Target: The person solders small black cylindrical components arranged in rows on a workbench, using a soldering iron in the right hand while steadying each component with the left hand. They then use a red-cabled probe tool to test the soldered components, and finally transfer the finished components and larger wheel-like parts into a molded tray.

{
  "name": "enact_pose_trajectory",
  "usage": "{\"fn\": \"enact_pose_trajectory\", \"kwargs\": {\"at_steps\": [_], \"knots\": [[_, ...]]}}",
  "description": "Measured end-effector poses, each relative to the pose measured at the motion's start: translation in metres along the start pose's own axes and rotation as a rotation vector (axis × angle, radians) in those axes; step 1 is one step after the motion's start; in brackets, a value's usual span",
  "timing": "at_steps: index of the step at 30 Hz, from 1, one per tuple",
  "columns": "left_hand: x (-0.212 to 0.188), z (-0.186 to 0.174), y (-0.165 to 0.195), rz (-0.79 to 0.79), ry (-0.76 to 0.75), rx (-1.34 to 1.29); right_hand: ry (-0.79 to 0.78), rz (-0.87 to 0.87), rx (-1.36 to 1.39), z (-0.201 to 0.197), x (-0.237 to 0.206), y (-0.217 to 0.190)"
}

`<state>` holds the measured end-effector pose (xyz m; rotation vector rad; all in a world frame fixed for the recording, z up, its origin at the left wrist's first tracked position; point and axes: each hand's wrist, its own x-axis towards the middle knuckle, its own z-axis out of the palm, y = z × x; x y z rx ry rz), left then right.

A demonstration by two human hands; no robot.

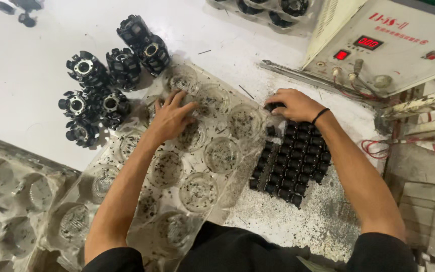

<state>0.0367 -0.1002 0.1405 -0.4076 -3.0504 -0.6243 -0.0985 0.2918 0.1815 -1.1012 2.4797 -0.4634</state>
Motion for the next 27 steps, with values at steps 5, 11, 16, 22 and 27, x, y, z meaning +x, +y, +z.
{"fn": "enact_pose_trajectory", "kwargs": {"at_steps": [5,11,16,22,27], "knots": [[0.025,-0.011,-0.012,0.005,-0.042,0.044,0.305,-0.059,-0.113,-0.018,-0.012,-0.040],[0.050,-0.011,-0.012,-0.033,-0.065,0.047,0.522,-0.047,-0.427,-0.019,-0.017,-0.071],[0.071,-0.003,-0.017,-0.023,-0.058,0.085,0.419,-0.086,-0.465,0.024,0.019,-0.080],[0.079,0.005,-0.017,0.041,0.037,0.102,0.419,-0.180,-0.285,0.045,-0.006,-0.053],[0.100,0.012,-0.018,-0.006,0.017,0.097,-0.158,-0.083,-0.072,0.041,-0.070,-0.077]]}}
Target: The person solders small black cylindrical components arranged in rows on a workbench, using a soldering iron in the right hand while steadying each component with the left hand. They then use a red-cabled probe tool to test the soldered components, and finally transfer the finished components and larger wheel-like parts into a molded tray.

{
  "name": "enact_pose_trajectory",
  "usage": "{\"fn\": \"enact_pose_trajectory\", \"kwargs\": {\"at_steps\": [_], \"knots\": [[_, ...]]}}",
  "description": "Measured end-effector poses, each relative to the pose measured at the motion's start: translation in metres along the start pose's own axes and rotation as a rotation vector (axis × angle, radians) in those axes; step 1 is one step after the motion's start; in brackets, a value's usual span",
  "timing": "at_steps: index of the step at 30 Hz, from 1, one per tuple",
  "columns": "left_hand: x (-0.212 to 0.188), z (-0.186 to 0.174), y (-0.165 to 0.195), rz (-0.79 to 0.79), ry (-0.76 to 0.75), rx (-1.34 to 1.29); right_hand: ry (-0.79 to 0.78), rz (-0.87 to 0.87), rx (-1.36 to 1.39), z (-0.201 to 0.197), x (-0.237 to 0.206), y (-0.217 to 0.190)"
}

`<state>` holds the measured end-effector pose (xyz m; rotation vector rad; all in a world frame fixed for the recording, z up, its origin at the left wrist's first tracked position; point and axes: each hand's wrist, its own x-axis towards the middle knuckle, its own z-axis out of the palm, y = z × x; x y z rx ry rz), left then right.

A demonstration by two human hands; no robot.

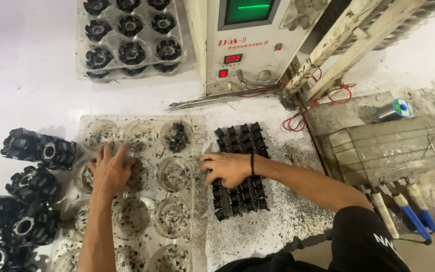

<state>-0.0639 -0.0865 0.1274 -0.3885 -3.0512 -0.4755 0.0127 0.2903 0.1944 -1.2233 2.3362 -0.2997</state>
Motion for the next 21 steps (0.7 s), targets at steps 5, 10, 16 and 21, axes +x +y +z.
{"fn": "enact_pose_trajectory", "kwargs": {"at_steps": [5,10,16,21], "knots": [[0.006,0.003,0.006,0.016,0.038,-0.017,-0.029,-0.015,-0.034,0.009,0.007,0.000],[0.005,0.002,0.004,0.096,0.096,0.067,-0.115,0.030,0.017,0.003,0.024,0.010],[0.003,0.011,-0.009,0.100,0.114,-0.018,0.329,-0.155,0.126,-0.015,0.039,-0.001],[-0.004,0.012,-0.011,0.105,0.152,-0.007,0.448,-0.238,-0.143,0.000,0.074,-0.044]]}}
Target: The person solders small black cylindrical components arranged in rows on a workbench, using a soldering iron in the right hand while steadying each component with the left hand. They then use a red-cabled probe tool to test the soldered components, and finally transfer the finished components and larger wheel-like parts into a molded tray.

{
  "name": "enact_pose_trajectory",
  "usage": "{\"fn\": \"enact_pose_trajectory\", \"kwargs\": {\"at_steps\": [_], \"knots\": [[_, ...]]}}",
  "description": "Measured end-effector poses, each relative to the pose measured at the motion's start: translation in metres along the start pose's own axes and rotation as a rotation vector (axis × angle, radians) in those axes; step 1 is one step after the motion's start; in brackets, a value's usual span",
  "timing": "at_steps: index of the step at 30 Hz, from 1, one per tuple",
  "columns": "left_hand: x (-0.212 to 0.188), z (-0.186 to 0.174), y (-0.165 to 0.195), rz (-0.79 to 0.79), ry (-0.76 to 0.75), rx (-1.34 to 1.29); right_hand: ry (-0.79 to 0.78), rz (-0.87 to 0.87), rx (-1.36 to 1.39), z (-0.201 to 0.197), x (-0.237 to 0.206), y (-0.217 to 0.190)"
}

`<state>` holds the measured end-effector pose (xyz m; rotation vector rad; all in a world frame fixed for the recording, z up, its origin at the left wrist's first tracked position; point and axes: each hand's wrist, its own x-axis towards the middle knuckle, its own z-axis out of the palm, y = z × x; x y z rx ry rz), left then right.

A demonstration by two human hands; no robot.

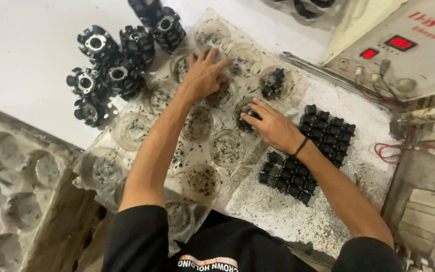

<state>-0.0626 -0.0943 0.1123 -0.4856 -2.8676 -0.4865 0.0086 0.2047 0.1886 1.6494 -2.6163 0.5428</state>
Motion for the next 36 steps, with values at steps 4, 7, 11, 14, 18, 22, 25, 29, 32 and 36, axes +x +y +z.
{"fn": "enact_pose_trajectory", "kwargs": {"at_steps": [4,7,11,14,18,22,25,29,32,36], "knots": [[0.001,-0.004,0.000,-0.056,-0.026,-0.001,-0.125,0.137,0.113,-0.022,-0.032,-0.040],[0.006,-0.005,0.000,-0.051,-0.044,0.000,-0.288,0.071,0.082,-0.013,-0.056,-0.079],[0.002,-0.006,0.000,-0.052,-0.067,-0.005,-0.475,0.226,0.060,0.008,-0.052,-0.079],[-0.004,-0.011,0.002,-0.042,-0.032,0.010,-0.559,0.385,0.090,0.005,-0.033,-0.050],[-0.002,-0.019,0.006,-0.049,-0.013,0.004,-0.087,0.245,0.270,0.002,-0.013,-0.051],[-0.001,-0.021,0.009,-0.048,-0.067,-0.035,0.027,-0.094,0.052,0.034,0.013,-0.085],[-0.005,-0.019,0.011,-0.033,-0.039,-0.020,0.075,-0.241,0.099,0.036,0.010,-0.073],[-0.003,-0.016,0.012,-0.018,-0.016,0.014,-0.269,0.149,0.398,-0.017,-0.028,0.015],[0.001,-0.017,0.013,-0.015,-0.002,0.019,-0.459,0.236,0.078,-0.049,-0.054,0.082],[0.000,-0.023,0.014,-0.039,-0.011,0.032,-0.630,0.243,0.249,-0.049,-0.053,0.122]]}}
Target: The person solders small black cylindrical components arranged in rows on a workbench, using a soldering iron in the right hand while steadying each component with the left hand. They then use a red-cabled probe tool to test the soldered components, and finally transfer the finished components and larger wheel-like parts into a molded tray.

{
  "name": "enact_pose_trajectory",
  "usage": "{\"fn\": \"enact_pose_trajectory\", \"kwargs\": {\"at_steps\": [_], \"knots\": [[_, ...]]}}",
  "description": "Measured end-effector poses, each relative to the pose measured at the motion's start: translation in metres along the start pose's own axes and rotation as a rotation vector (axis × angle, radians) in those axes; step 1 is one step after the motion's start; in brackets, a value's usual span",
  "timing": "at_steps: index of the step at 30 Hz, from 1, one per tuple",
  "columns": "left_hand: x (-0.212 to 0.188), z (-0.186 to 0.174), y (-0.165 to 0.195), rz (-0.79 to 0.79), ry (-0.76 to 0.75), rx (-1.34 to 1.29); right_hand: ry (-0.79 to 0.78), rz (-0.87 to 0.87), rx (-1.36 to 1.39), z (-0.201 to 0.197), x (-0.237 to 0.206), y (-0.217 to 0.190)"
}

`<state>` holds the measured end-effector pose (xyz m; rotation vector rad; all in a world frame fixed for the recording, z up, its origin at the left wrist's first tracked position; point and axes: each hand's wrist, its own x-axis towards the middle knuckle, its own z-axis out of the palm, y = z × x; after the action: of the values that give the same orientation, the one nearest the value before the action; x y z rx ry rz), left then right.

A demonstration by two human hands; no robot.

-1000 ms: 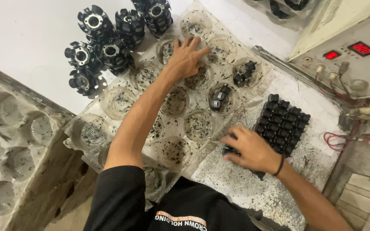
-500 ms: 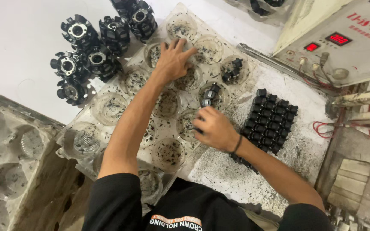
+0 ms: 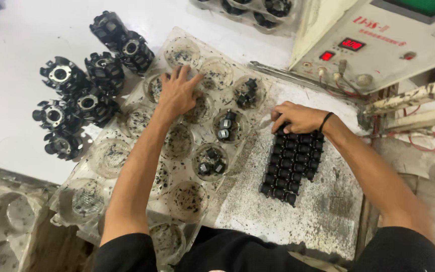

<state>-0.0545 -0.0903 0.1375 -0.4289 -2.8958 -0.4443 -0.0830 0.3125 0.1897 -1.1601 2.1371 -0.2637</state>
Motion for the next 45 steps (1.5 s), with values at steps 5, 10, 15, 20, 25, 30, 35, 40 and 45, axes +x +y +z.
{"fn": "enact_pose_trajectory", "kwargs": {"at_steps": [5,10,15,20,25,30,35,40,45], "knots": [[-0.002,-0.007,-0.004,-0.014,0.027,-0.053,-0.153,-0.007,-0.034,-0.008,0.018,0.004],[0.003,-0.005,-0.006,-0.039,0.002,-0.026,-0.134,0.112,0.100,-0.030,0.023,-0.002],[0.009,0.001,-0.007,-0.092,-0.162,0.103,0.255,0.064,0.043,-0.056,0.057,-0.041],[0.007,0.005,-0.005,-0.076,-0.114,0.050,0.739,-0.169,-0.007,-0.059,0.094,-0.076],[0.009,0.009,-0.006,-0.060,-0.155,0.112,0.172,0.011,0.064,-0.019,0.025,-0.066],[0.008,0.007,-0.004,-0.049,-0.027,-0.013,-0.135,-0.041,-0.049,0.038,-0.015,-0.073],[0.006,-0.009,-0.002,-0.078,-0.063,-0.086,-0.090,-0.046,-0.059,0.018,0.004,-0.089],[0.005,-0.009,-0.007,-0.099,-0.105,-0.169,0.262,-0.036,-0.268,-0.006,0.082,-0.130],[0.002,0.004,-0.019,-0.081,0.004,-0.267,0.768,-0.411,-0.272,-0.005,0.110,-0.155]]}}
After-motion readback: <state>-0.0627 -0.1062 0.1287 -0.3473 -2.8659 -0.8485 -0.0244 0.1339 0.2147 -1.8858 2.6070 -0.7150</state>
